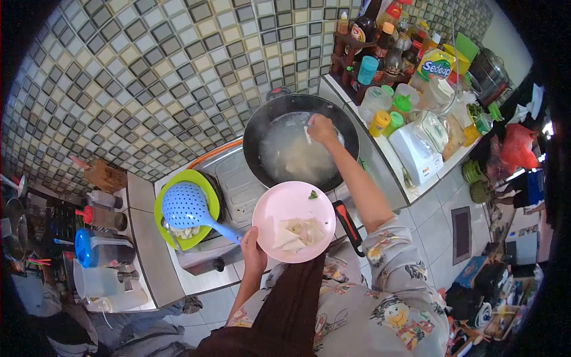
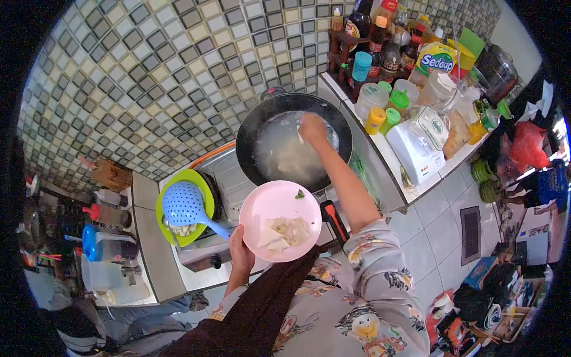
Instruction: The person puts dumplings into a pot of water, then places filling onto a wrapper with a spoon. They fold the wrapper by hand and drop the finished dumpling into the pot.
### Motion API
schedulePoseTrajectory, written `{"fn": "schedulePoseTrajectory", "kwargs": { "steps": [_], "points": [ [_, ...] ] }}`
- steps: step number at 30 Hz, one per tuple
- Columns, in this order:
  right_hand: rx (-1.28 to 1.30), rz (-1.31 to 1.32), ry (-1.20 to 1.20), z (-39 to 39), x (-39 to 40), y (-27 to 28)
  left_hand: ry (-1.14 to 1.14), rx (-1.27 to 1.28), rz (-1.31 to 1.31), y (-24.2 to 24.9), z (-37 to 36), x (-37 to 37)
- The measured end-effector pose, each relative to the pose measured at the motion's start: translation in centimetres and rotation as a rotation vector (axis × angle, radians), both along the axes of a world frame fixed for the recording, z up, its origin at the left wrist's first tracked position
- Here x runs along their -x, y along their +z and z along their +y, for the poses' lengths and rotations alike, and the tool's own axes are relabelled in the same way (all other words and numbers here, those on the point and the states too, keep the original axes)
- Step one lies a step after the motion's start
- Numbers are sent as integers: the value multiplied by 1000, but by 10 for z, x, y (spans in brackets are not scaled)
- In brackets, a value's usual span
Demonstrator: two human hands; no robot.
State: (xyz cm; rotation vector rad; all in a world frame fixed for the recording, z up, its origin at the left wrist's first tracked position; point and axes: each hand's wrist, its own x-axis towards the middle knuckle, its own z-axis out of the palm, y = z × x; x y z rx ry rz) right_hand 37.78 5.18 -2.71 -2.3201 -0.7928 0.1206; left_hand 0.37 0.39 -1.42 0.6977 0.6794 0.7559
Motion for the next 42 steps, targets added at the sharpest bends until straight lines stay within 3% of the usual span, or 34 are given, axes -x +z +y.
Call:
{"fn": "schedulePoseTrajectory", "kwargs": {
  "steps": [7, 10, 12, 13, 17, 21, 25, 27, 31, 42],
  "points": [
    [79, 17, 179, 40, 3, -4, 47, -11, -4, 6, 0, -1],
    [-48, 25, 185, 37, 12, 10, 40, -13, -7, 5, 1, 2],
    [-306, 342, 303, 16, 27, 44, 35, -29, 48, -5, 4, 6],
    [-297, 350, 301, 6, 34, 57, 36, -19, 55, -5, 4, 7],
    [-271, 453, 804, -48, 69, 99, -8, -49, 63, 5, 3, 0],
    [99, 338, 1090, -110, 122, 129, -57, -58, 28, 10, 1, -6],
    [116, 258, 1075, -141, 166, 121, -76, -42, 38, 13, -3, -10],
    [31, 89, 1015, -148, 180, 110, -106, -25, 26, 17, -6, -12],
    [110, 73, 966, -152, 196, 102, -97, -39, 19, 14, -9, -11],
    [0, 149, 1032, -142, 197, 92, -67, -29, 66, 17, -11, -6]
  ]
}}
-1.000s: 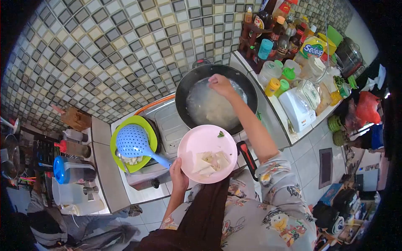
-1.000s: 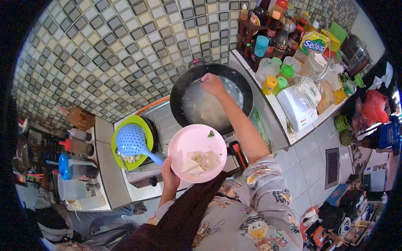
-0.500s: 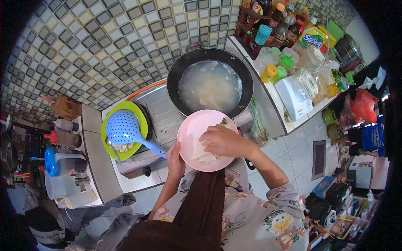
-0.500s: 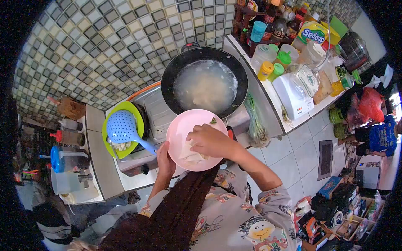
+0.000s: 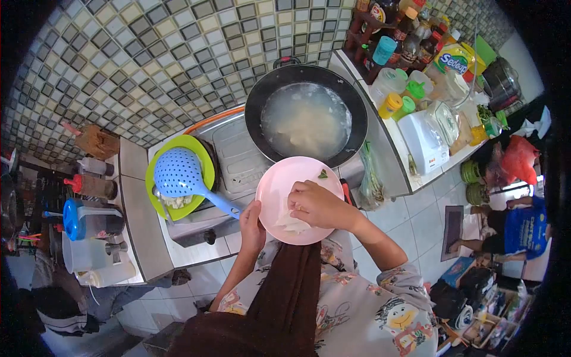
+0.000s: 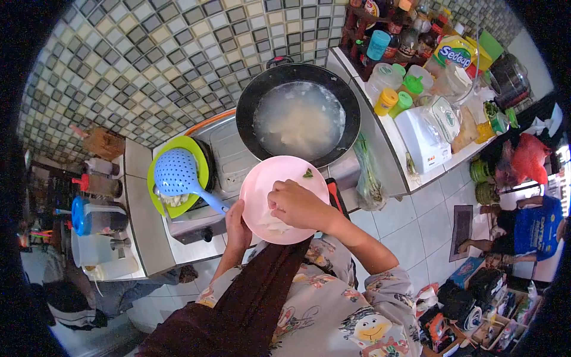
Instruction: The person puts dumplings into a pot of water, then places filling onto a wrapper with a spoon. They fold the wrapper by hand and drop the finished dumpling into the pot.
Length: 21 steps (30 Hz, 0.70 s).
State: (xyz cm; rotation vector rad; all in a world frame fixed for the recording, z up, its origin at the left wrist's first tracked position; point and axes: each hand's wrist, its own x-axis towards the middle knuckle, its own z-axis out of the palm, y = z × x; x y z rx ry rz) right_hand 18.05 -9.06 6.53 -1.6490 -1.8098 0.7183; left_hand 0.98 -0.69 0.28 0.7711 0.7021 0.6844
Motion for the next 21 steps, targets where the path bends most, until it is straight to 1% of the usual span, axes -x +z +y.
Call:
{"fn": "schedulePoseTrajectory", "kwargs": {
  "steps": [7, 9, 10, 12, 14, 16, 18, 19, 21],
  "points": [
    [-26, 55, -2, 4, -6, 19, -8, 10, -10, -13, 7, 2],
    [-140, 88, -49, 8, -17, 26, 29, -3, 11, -11, 7, 0],
    [-140, 88, -49, 11, -24, 28, 29, -3, 12, -12, 8, 0],
    [-228, 81, -179, 19, -45, 33, 24, -17, 23, -14, 10, 3],
    [-168, 59, -320, 32, -67, 40, 30, -21, 11, -12, 10, 4],
    [-151, 43, -438, 53, -97, 24, 35, -25, -4, -12, 11, 4],
    [-207, -94, -560, 77, -128, -8, 35, -18, -17, -11, 12, 5],
    [-209, -94, -557, 89, -139, -22, 38, -19, -18, -12, 12, 5],
    [-253, -273, -616, 112, -157, -48, 47, -8, -25, -16, 13, 7]
  ]
}}
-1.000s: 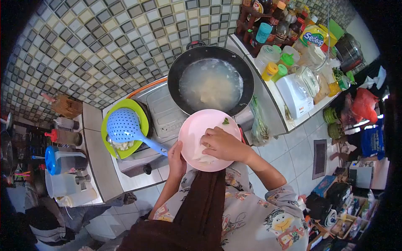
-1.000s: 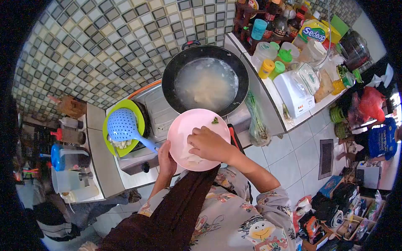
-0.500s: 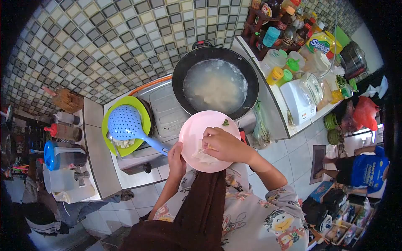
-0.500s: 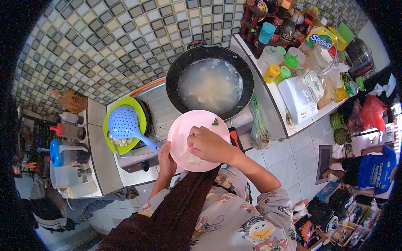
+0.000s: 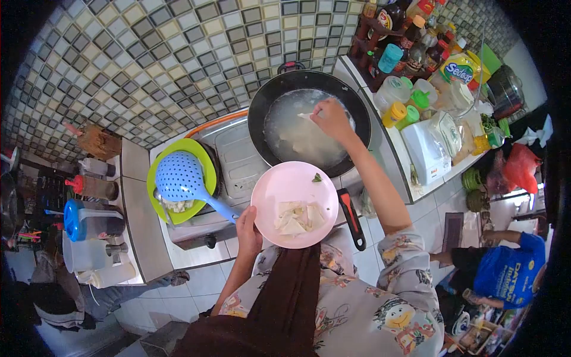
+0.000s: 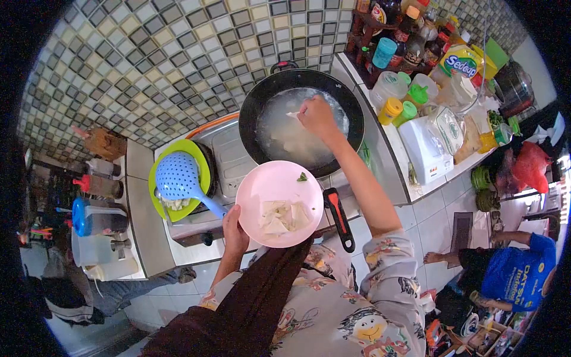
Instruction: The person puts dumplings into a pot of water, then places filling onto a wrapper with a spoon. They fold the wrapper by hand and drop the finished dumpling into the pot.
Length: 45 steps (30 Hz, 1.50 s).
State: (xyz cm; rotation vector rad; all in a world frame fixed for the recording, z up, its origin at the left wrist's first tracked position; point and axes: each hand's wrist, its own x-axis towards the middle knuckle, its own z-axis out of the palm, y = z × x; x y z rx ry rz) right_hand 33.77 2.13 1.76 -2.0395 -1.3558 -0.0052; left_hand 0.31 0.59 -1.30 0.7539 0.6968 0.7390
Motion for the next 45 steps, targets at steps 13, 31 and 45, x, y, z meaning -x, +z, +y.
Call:
{"fn": "schedulePoseTrajectory", "kwargs": {
  "steps": [13, 31, 45],
  "points": [
    [346, -195, -46, 53, -4, -30, 118, 28, -7, -6, 5, 8],
    [195, 140, 574, -95, 131, 54, -21, 13, -29, 2, 1, -2],
    [283, 29, 682, -89, 146, 37, -67, -14, 28, 15, -11, -3]
  ]
}}
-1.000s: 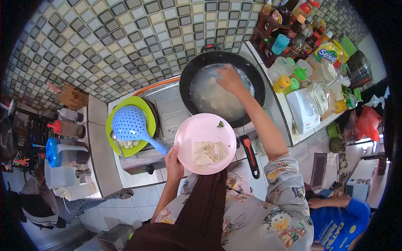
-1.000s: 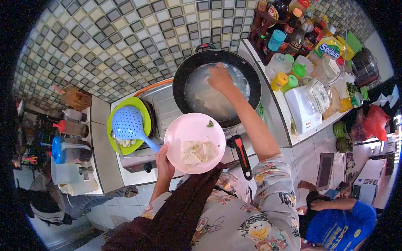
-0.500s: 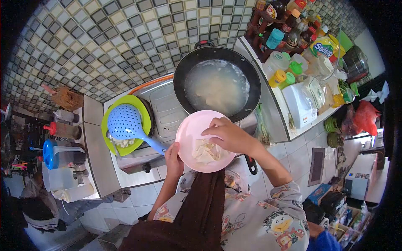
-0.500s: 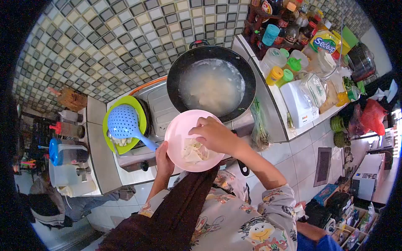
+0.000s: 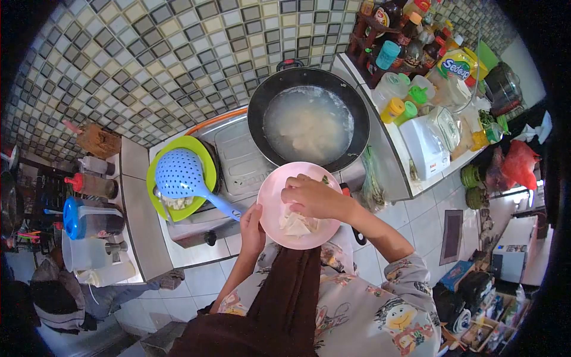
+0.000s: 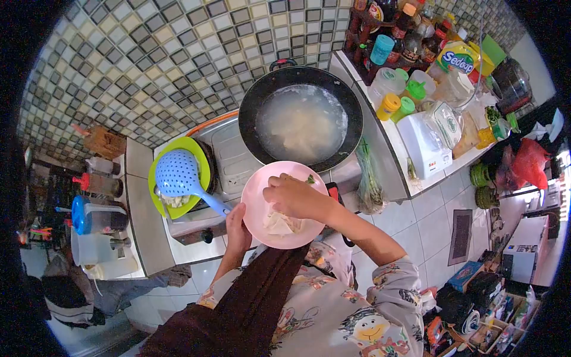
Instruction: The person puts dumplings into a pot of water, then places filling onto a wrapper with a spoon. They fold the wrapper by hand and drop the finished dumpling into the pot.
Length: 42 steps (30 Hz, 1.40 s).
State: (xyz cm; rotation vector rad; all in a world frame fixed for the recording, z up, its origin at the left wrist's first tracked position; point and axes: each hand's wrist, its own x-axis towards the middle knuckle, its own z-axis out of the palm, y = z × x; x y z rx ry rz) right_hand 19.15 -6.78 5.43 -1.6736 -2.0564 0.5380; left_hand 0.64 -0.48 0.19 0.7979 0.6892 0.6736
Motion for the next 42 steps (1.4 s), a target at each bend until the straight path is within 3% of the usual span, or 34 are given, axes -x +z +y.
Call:
{"fn": "schedulePoseTrajectory", "kwargs": {
  "steps": [2, 9, 12, 15, 20, 22, 25, 29, 32, 34, 37, 42],
  "points": [
    [-13, 135, 7, 1, 0, -2, -13, 9, -2, -2, 0, 0],
    [121, 249, -9, 1, -12, 21, -23, 18, 14, -8, 2, -2],
    [26, 285, -104, 2, -26, 34, -21, 31, 12, -11, 3, -1],
    [-136, 432, -363, 8, -48, 50, 24, 7, 22, -16, 1, -1],
    [-273, 247, -552, 36, -107, 11, 53, 26, 0, -7, 3, -10],
    [-121, -35, -796, 43, -121, -11, 34, 67, 10, -6, 3, -8],
    [89, -184, -848, 46, -141, -36, 21, 60, -11, -21, 7, -5],
    [119, -157, -819, 34, -146, -48, 13, 50, -38, -14, 9, -7],
    [61, -44, -823, 19, -130, -22, -5, 40, -46, -5, 8, -11],
    [-103, 176, -683, 2, -113, 7, -27, 44, -50, -9, 10, -14],
    [-60, 301, -594, -27, -85, 40, -44, 54, -67, -17, 13, -18],
    [-13, 164, -463, -70, -50, 45, -1, 70, -11, -1, 7, -26]
  ]
}}
